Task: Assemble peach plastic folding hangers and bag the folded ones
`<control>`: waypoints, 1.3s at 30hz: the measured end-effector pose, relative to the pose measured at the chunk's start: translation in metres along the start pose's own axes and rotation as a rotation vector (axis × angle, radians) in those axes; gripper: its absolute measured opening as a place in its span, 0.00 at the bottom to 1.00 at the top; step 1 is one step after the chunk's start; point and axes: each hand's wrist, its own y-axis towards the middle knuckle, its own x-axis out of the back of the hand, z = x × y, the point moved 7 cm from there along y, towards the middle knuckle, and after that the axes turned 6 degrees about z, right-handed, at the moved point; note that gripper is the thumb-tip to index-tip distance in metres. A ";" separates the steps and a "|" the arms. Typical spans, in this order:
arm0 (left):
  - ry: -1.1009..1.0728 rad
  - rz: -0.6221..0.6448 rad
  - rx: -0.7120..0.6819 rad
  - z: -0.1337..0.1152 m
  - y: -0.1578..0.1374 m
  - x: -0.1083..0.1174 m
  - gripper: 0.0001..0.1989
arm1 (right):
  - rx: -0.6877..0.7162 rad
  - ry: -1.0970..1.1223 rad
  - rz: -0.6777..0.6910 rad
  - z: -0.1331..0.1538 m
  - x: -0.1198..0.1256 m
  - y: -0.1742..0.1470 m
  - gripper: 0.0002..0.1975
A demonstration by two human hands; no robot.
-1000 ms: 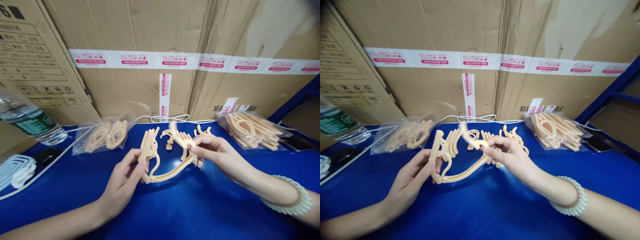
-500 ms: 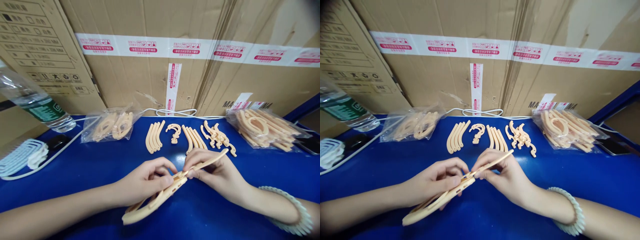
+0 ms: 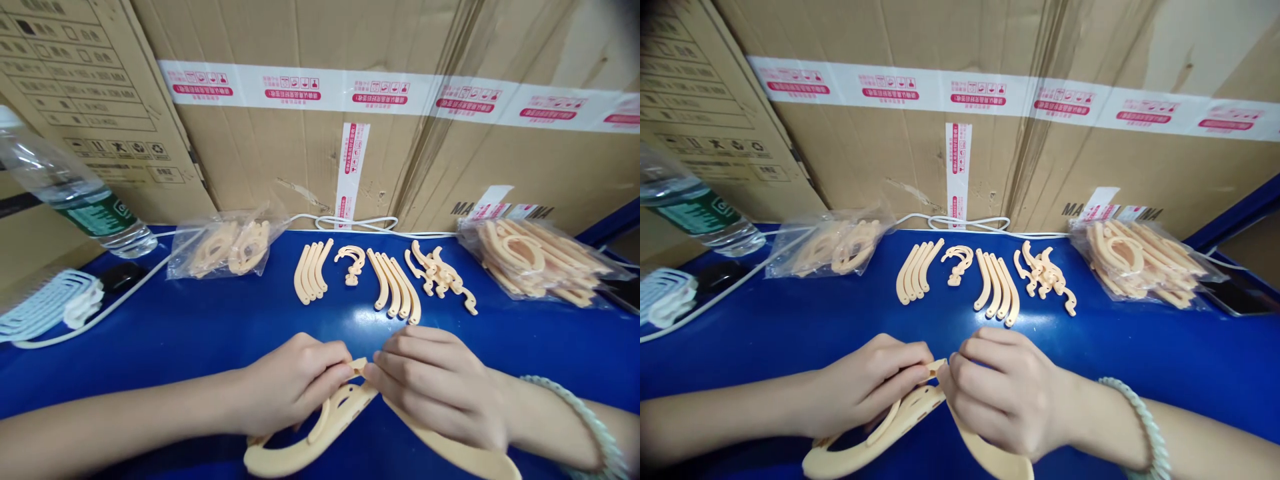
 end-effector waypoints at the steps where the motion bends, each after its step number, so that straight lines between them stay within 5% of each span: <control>1: 0.011 0.001 -0.002 0.000 0.000 0.000 0.16 | 0.015 0.001 0.009 0.001 -0.001 -0.002 0.16; 9: 0.035 -0.016 -0.047 0.000 -0.001 0.000 0.16 | 0.016 0.065 0.039 0.002 -0.010 -0.017 0.15; 15: -0.203 -0.015 -0.009 0.003 0.002 0.003 0.18 | -0.398 -0.030 -0.034 0.011 -0.003 -0.015 0.11; 17: -0.317 -0.020 0.023 0.008 0.002 0.003 0.19 | -0.378 0.046 -0.050 0.006 0.007 -0.012 0.13; 19: -0.518 -0.026 0.069 0.017 0.003 0.000 0.20 | -0.284 0.138 -0.060 -0.012 0.022 -0.012 0.14; 21: -0.722 -0.037 0.086 0.025 0.005 -0.002 0.21 | -0.392 0.099 -0.071 -0.052 0.042 -0.024 0.14; 25: -0.979 -0.108 0.059 0.032 0.009 0.002 0.19 | -0.945 0.007 0.095 -0.138 0.057 -0.089 0.14; 27: -1.123 -0.132 0.089 0.034 0.010 0.003 0.15 | -1.013 0.026 0.140 -0.156 0.053 -0.116 0.21; 34: -1.233 -0.208 0.092 0.034 0.009 0.009 0.18 | -1.038 -0.073 0.144 -0.165 0.035 -0.139 0.22; 37: -1.234 -0.231 0.116 0.036 0.009 0.008 0.16 | -0.966 -0.173 0.059 -0.135 0.037 -0.111 0.19; 39: -1.238 -0.234 0.119 0.035 0.010 0.007 0.15 | -0.728 -0.152 0.009 -0.092 0.031 -0.075 0.15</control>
